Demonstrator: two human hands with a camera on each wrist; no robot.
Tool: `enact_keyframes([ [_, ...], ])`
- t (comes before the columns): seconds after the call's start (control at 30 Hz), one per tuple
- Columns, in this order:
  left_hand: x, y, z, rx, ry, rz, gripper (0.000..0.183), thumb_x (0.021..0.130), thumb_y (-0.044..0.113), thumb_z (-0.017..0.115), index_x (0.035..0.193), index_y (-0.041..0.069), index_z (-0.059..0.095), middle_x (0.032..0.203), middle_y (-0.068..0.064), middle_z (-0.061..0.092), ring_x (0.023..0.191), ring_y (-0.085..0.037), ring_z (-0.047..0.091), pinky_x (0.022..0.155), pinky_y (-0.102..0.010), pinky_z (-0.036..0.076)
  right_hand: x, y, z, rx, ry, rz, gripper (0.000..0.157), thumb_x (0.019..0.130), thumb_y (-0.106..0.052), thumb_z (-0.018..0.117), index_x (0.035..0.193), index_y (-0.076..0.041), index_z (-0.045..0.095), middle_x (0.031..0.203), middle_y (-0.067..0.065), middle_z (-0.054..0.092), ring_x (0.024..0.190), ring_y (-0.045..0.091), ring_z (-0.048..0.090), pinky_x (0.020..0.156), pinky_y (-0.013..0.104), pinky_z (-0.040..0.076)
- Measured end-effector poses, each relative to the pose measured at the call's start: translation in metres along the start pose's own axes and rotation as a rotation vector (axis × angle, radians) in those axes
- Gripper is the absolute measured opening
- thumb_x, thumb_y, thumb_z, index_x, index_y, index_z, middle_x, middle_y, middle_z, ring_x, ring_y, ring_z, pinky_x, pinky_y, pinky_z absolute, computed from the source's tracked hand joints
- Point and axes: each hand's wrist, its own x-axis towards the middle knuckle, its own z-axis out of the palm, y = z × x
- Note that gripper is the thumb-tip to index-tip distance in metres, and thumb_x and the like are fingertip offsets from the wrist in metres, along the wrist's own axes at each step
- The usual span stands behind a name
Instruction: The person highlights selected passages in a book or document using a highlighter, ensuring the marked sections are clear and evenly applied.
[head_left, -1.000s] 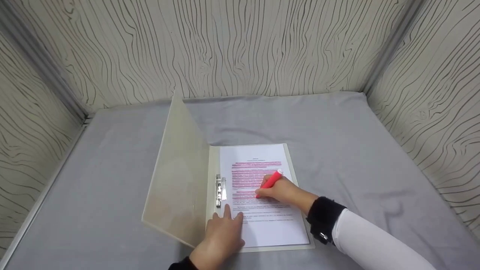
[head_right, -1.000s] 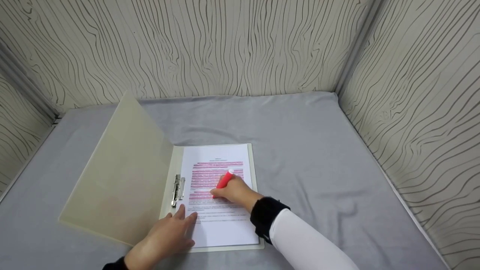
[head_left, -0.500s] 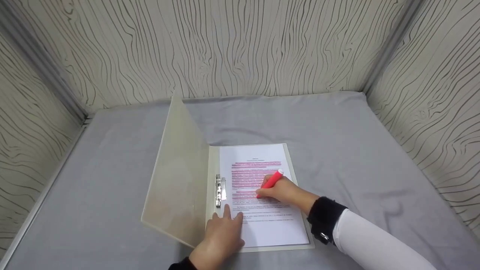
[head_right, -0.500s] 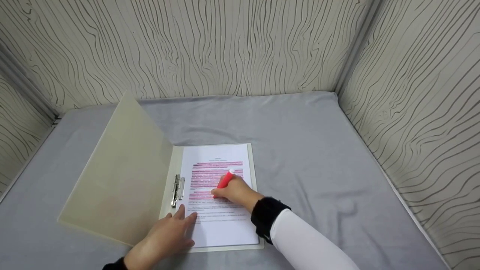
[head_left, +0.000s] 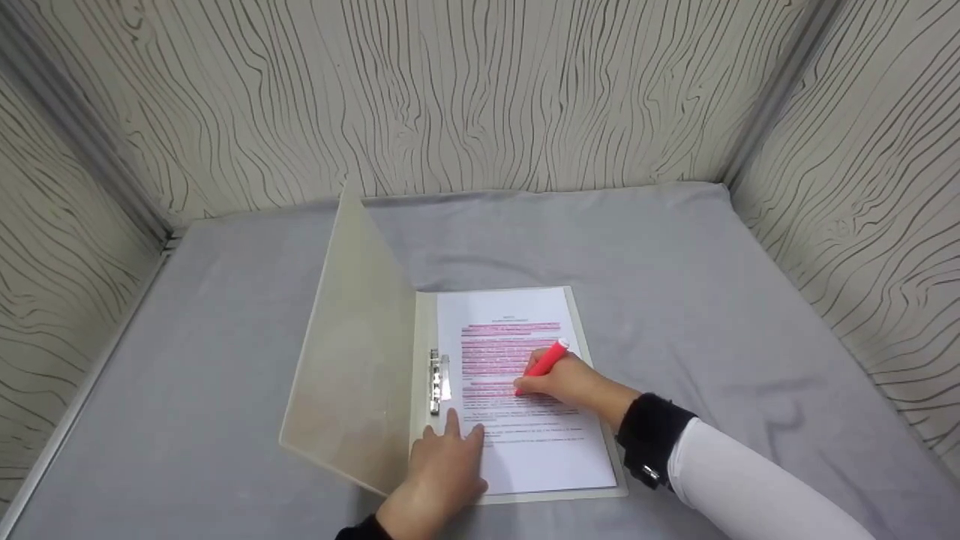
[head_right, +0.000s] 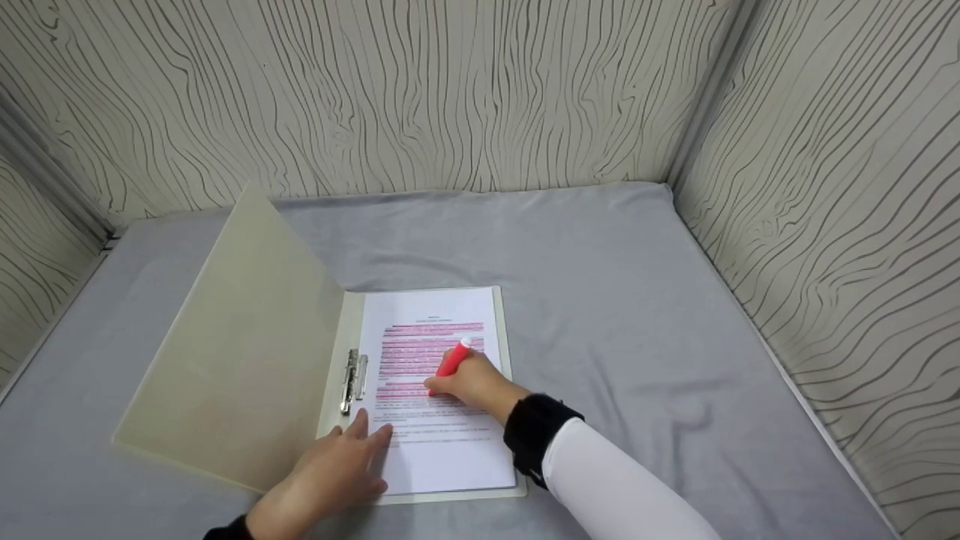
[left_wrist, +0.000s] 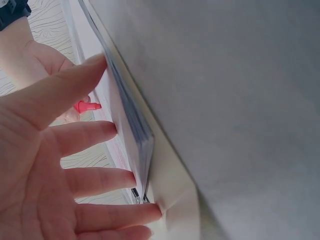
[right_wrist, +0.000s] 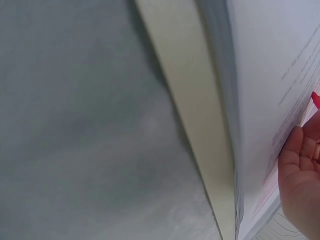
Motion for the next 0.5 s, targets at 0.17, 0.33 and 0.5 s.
enact_keyframes([
  [0.17,0.0008,-0.0005,0.0002,-0.023,-0.004,-0.001,0.062,0.066,0.034,0.080,0.121,0.011,0.062,0.126,-0.029,0.051,0.099,-0.052,0.055,0.074,-0.054,0.048,-0.0007,0.0007,-0.0006,0.011,-0.001,0.000,0.023,0.078,-0.028,0.074,0.076,-0.012,0.058,0.066,0.000,0.056,0.062,0.014,0.052,0.056,0.023,0.041],
  [0.33,0.0008,-0.0004,0.0003,-0.018,-0.010,0.001,0.062,0.067,0.035,0.080,0.121,0.011,0.062,0.127,-0.028,0.050,0.099,-0.051,0.055,0.074,-0.055,0.048,-0.0013,0.0020,-0.0014,0.005,-0.001,0.008,0.024,0.078,-0.029,0.074,0.077,-0.011,0.058,0.066,0.001,0.055,0.061,0.015,0.054,0.055,0.023,0.043],
  [0.5,-0.0001,-0.0005,-0.0002,-0.020,0.002,0.006,0.062,0.067,0.034,0.080,0.121,0.010,0.062,0.126,-0.029,0.050,0.097,-0.052,0.055,0.073,-0.055,0.048,-0.0016,0.0020,-0.0025,-0.006,0.006,-0.001,0.024,0.078,-0.029,0.074,0.076,-0.012,0.058,0.064,0.000,0.054,0.060,0.014,0.052,0.054,0.023,0.040],
])
